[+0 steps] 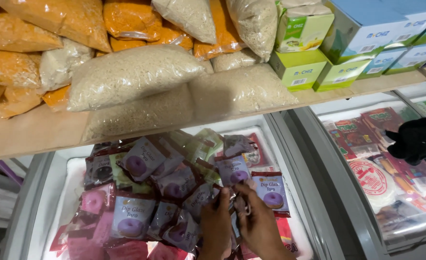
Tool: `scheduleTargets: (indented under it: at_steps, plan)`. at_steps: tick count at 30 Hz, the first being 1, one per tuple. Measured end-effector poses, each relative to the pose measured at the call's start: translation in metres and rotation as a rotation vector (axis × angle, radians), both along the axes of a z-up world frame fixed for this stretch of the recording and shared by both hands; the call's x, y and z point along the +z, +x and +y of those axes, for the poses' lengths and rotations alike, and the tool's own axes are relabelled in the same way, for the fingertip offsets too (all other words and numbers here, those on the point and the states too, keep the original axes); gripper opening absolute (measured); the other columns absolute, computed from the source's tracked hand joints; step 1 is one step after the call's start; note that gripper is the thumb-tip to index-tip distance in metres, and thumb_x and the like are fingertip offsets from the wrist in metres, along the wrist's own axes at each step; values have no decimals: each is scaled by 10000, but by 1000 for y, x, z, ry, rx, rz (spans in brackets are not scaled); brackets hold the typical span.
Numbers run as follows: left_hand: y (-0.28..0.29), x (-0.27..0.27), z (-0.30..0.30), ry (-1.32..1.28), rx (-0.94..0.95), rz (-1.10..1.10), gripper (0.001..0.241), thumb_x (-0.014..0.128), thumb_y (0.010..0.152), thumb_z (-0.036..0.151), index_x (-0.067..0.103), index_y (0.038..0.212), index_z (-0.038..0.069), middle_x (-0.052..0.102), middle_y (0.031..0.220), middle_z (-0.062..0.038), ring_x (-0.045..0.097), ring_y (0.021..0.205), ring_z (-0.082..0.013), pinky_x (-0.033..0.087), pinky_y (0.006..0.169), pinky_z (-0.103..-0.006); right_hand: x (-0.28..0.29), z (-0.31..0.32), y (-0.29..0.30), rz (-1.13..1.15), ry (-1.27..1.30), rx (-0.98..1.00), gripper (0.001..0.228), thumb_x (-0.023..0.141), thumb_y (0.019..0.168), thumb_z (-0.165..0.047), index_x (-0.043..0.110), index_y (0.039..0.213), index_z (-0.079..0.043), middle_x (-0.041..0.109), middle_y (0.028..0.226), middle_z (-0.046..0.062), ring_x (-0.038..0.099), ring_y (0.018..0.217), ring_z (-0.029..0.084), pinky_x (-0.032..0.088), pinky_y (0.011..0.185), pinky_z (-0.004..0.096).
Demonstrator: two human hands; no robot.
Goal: The person is moving small packets of glaze from a storage bin and organizing them onto a shelf in a store.
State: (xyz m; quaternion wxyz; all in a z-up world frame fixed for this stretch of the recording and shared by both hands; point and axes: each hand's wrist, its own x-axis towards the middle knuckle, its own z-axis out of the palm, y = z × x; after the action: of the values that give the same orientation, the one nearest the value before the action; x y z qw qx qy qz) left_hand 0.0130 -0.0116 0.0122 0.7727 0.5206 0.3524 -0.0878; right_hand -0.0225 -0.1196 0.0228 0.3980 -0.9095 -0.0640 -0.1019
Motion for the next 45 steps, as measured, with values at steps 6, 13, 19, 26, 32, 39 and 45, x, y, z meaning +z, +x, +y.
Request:
scheduleTargets:
  at_steps: [6, 13, 19, 26, 32, 39, 45]
  plan:
    - [8, -20, 12, 274, -299, -342, 441, 596, 991, 363, 761, 1073, -38, 803, 954, -139, 680, 829, -237, 531, 769, -341, 5, 13, 3, 148, 786, -104, 743, 614, 835, 125, 389, 1491, -143, 654, 1231, 136, 623, 1137, 214, 481, 950, 290]
    - [4, -4, 12, -21, -17, -255, 380, 628, 966, 318, 751, 1107, -14, 783, 1005, -57, 686, 857, -169, 527, 755, -333, 1, 7, -4, -44, 109, 0, 623, 664, 764, 88, 509, 1345, -76, 673, 1119, 193, 636, 1061, 380, 514, 887, 414]
    - [-3, -14, 8, -255, 128, -294, 373, 619, 968, 319, 735, 1082, -17, 757, 949, -78, 672, 792, -194, 540, 691, -352, -21, 18, -7, -331, -77, 1, 566, 710, 691, 5, 574, 1239, -20, 666, 976, 173, 597, 857, 385, 471, 761, 478]
    - [-7, -6, 0, -259, 277, -110, 485, 598, 966, 408, 708, 1140, -31, 750, 1034, -109, 699, 856, -235, 555, 729, -384, -23, 21, -6, -280, -101, -208, 415, 748, 734, -48, 669, 1142, -59, 662, 872, 131, 592, 787, 347, 473, 702, 461]
    - [-9, -29, -7, -220, 419, -65, 523, 638, 930, 435, 685, 1197, -13, 749, 1085, -124, 723, 889, -253, 584, 747, -394, -26, 19, -8, -271, -162, -207, 371, 713, 821, -110, 637, 1180, -59, 701, 884, 125, 614, 802, 348, 483, 712, 464]
    - [0, 5, 15, -340, 505, 64, 578, 656, 896, 469, 632, 1246, 10, 707, 1092, -146, 711, 837, -312, 597, 675, -484, -43, -16, -5, 406, -177, -295, 488, 609, 918, -222, 530, 1394, -152, 698, 991, 160, 678, 900, 369, 515, 837, 468]
    - [-3, 21, 22, 153, 102, -446, 612, 508, 1000, 467, 590, 1395, 5, 697, 1314, -167, 659, 1151, -313, 490, 957, -451, -59, -29, 15, 15, 590, -444, 320, 461, 942, -146, 659, 1171, -41, 733, 1096, 173, 684, 1032, 323, 509, 927, 442]
